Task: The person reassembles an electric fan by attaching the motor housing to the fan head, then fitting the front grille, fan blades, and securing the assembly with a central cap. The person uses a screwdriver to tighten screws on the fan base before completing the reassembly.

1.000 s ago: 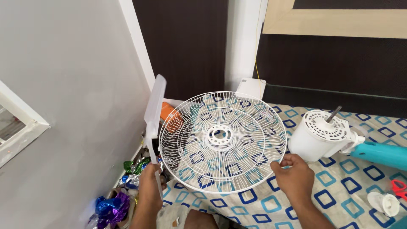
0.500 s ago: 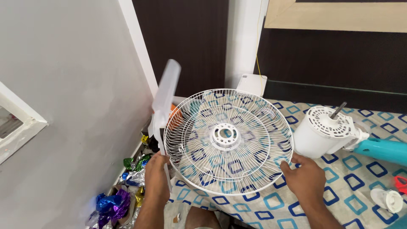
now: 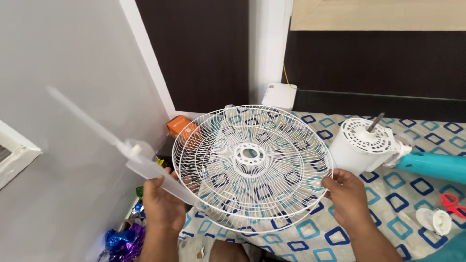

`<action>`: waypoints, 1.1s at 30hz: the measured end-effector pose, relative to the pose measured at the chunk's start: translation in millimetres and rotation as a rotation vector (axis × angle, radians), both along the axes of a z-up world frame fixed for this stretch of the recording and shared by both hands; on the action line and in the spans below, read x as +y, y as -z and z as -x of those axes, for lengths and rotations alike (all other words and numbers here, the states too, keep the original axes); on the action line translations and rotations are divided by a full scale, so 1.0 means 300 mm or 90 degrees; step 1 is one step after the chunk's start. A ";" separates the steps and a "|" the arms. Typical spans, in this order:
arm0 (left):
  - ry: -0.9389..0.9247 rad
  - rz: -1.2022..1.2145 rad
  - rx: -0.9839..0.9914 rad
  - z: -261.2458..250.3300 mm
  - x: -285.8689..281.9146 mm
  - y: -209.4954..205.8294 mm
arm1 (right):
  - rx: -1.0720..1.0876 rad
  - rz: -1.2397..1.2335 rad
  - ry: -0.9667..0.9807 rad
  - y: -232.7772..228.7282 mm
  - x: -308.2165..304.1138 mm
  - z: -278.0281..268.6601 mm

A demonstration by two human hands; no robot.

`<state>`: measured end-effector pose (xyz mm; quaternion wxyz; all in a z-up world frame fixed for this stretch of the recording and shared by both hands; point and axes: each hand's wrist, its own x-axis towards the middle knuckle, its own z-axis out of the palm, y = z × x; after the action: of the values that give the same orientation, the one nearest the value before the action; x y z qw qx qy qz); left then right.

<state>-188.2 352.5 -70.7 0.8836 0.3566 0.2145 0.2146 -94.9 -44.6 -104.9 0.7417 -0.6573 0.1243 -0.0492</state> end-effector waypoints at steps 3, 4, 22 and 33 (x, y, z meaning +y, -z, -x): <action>0.006 0.003 0.011 0.007 0.017 -0.001 | 0.024 -0.065 0.001 -0.015 0.002 0.005; 0.018 -0.001 -0.007 0.015 0.023 0.007 | 0.034 -0.080 0.007 -0.019 0.013 0.012; -0.060 -0.069 -0.170 0.142 0.002 -0.013 | 0.005 -0.269 -0.106 -0.122 0.081 0.071; -0.028 -0.110 -0.362 0.146 -0.055 -0.178 | -0.104 -0.326 -0.151 -0.163 -0.039 0.135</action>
<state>-232.1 336.0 -17.2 0.8698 0.3511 -0.0532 0.3424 -135.4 -56.3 -55.8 0.8917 -0.4522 -0.0053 0.0180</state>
